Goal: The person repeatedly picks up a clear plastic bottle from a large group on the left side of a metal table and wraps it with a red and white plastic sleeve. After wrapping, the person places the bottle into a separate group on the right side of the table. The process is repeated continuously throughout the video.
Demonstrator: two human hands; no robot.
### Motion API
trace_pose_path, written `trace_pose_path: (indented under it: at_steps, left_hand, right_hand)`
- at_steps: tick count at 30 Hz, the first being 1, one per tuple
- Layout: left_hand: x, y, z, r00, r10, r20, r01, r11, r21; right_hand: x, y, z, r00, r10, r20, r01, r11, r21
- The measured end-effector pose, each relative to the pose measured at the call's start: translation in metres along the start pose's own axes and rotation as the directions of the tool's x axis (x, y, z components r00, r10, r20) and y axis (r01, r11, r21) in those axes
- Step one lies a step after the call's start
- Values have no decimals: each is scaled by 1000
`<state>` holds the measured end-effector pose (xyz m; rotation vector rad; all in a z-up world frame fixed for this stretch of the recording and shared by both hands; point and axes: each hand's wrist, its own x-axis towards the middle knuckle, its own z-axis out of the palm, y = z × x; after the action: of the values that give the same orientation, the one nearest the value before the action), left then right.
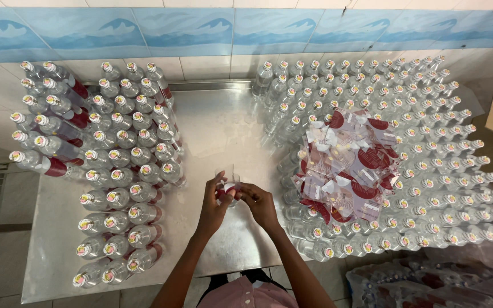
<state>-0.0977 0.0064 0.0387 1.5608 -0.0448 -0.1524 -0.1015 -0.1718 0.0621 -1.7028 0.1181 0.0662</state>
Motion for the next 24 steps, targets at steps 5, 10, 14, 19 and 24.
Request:
trace_pose_path:
  at_steps: [5,10,14,19,24]
  left_hand:
    - [-17,-9,-6,998,43,35,-46,997,67]
    - [-23,-28,-6,994,90,68,-100,981,169]
    - [-26,-36,-3,989,121,81,-140,940,310]
    - [-28,-46,0,987,152,57,-162,924,347]
    - [-26,-72,6,984,179,-25,-161,931,329]
  right_hand:
    - [-19,3,6,996,-88,6,88,992,-90]
    - [-30,8,15,990,-140,8,140,978,-156]
    - [-35,24,26,980,-163,-109,145,976,-161]
    - [-37,29,38,971,-144,-193,113,980,-164]
    - [-32,84,35,968,-131,-216,75,966,-249]
